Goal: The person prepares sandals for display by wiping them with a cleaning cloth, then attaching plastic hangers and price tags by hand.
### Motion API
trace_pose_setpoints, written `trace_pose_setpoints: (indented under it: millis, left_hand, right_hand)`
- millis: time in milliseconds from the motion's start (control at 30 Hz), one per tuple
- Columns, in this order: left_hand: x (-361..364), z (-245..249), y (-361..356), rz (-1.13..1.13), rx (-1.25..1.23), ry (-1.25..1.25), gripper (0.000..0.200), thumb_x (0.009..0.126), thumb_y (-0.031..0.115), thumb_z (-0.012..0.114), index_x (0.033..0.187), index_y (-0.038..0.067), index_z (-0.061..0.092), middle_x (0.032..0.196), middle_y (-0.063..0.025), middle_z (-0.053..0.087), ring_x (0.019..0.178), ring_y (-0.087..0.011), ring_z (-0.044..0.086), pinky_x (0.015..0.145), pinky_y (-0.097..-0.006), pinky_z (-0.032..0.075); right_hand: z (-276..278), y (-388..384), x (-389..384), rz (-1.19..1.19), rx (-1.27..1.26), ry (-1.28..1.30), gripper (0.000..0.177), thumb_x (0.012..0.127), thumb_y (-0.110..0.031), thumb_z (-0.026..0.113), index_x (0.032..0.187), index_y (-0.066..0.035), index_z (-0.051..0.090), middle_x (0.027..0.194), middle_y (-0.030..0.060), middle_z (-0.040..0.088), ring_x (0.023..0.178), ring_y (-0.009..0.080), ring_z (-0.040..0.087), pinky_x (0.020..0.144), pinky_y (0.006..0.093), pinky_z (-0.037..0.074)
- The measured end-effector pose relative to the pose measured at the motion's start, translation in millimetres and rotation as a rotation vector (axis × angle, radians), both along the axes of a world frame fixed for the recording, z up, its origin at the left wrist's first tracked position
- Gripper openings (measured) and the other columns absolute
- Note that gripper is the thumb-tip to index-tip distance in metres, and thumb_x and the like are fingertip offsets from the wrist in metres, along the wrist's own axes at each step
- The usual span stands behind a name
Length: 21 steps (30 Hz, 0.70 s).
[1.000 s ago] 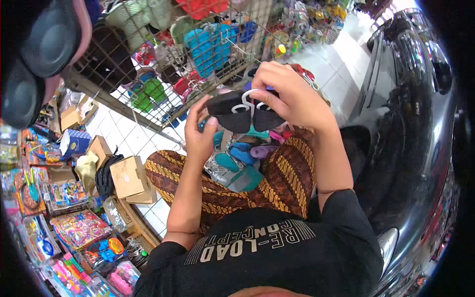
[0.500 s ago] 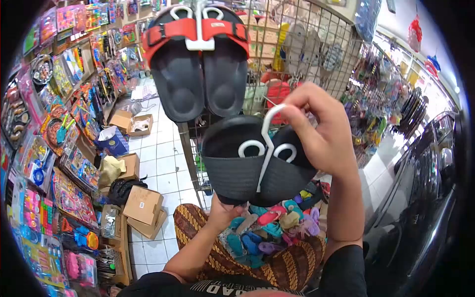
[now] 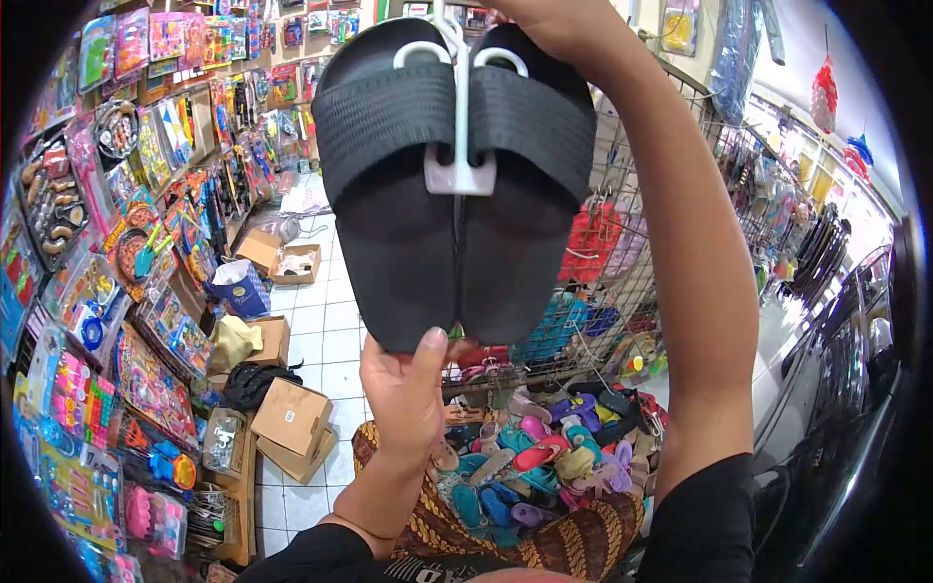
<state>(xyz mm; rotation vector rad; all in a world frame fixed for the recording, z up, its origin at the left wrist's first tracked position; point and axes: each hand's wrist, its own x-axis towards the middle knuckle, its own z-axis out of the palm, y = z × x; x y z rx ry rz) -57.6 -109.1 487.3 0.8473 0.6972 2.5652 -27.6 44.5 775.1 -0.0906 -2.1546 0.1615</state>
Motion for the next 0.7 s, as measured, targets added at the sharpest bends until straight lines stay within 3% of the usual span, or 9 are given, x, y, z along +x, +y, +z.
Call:
trace_pose_setpoints:
  millis: [67,267,333,400,433,500,600,667,700]
  left_hand:
    - [-2,16,-4,-0.019,0.03,-0.022,0.035,0.092,-0.005,0.056,0.126,-0.005,0.045,0.118,-0.0146,0.06,0.105,-0.0217,0.064,0.087,-0.0392,0.059]
    - [-13,42,5,-0.013,0.08,-0.006,0.032,0.095,0.003,0.057,0.125,-0.002,0.046,0.116,-0.0131,0.061,0.102,-0.0219,0.065,0.082,-0.0373,0.06]
    - [-16,47,6,0.011,0.069,0.016,0.031,0.097,0.007,0.057,0.126,0.002,0.046,0.115,-0.0102,0.062,0.098,-0.0203,0.066,0.079,-0.0361,0.06]
    - [-17,42,2,-0.025,0.096,-0.016,0.034,0.096,0.002,0.054,0.129,0.0,0.044,0.12,-0.0121,0.059,0.105,-0.0219,0.064,0.084,-0.0377,0.058]
    - [-17,36,-1,-0.045,0.111,-0.031,0.036,0.096,-0.001,0.052,0.13,-0.002,0.042,0.122,-0.013,0.058,0.108,-0.0228,0.063,0.087,-0.0385,0.057]
    - [-12,8,-4,-0.068,0.022,-0.062,0.036,0.094,0.004,0.055,0.129,0.003,0.045,0.119,-0.0096,0.059,0.105,-0.0219,0.062,0.086,-0.0407,0.054]
    - [3,-47,-15,-0.259,-0.051,-0.159,0.043,0.091,0.004,0.058,0.131,0.005,0.044,0.119,-0.0096,0.059,0.109,-0.0254,0.061,0.091,-0.0418,0.051]
    - [8,-89,-26,-0.406,-0.23,0.073,0.052,0.095,0.025,0.056,0.139,0.004,0.039,0.13,-0.0138,0.056,0.118,-0.0297,0.057,0.097,-0.0436,0.048]
    - [10,-104,-29,-0.59,-0.111,0.044,0.057,0.096,0.034,0.052,0.141,0.004,0.038,0.133,-0.0154,0.054,0.12,-0.0311,0.056,0.1,-0.0453,0.046]
  right_hand:
    - [16,8,-16,0.011,0.008,-0.026,0.038,0.092,-0.033,0.064,0.093,0.004,0.071,0.075,0.0124,0.069,0.07,0.018,0.063,0.068,0.0334,0.05]
    - [39,12,-38,0.022,0.17,0.061,0.037,0.092,-0.03,0.063,0.097,0.006,0.07,0.084,0.0194,0.071,0.078,0.0259,0.067,0.074,0.0363,0.051]
    - [40,11,-37,0.015,0.147,0.071,0.037,0.093,-0.029,0.063,0.097,0.006,0.07,0.084,0.0189,0.071,0.078,0.0255,0.067,0.075,0.0364,0.051]
    - [35,12,-31,0.002,0.114,0.091,0.036,0.093,-0.029,0.063,0.097,0.006,0.07,0.084,0.0188,0.071,0.078,0.0252,0.066,0.075,0.0365,0.051]
    - [27,3,-19,-0.045,0.085,0.068,0.035,0.094,-0.028,0.062,0.103,0.005,0.066,0.088,0.0186,0.07,0.077,0.0224,0.066,0.074,0.0347,0.051]
    - [10,-17,15,0.114,-0.13,-0.099,0.033,0.095,-0.026,0.06,0.11,0.004,0.059,0.092,0.0182,0.069,0.078,0.0196,0.065,0.073,0.032,0.052]
    - [-28,4,48,0.343,-0.11,-0.19,0.02,0.098,-0.023,0.058,0.109,-0.005,0.059,0.072,-0.0034,0.052,0.065,0.0044,0.049,0.059,0.0215,0.04]
    - [-53,6,71,0.472,-0.237,-0.258,0.016,0.098,-0.017,0.057,0.106,-0.004,0.056,0.074,-0.0021,0.052,0.063,0.0046,0.048,0.056,0.0192,0.038]
    - [-65,3,85,0.497,-0.315,-0.298,0.016,0.098,-0.017,0.058,0.106,-0.004,0.057,0.077,-0.0029,0.053,0.065,0.0041,0.049,0.057,0.0199,0.039]
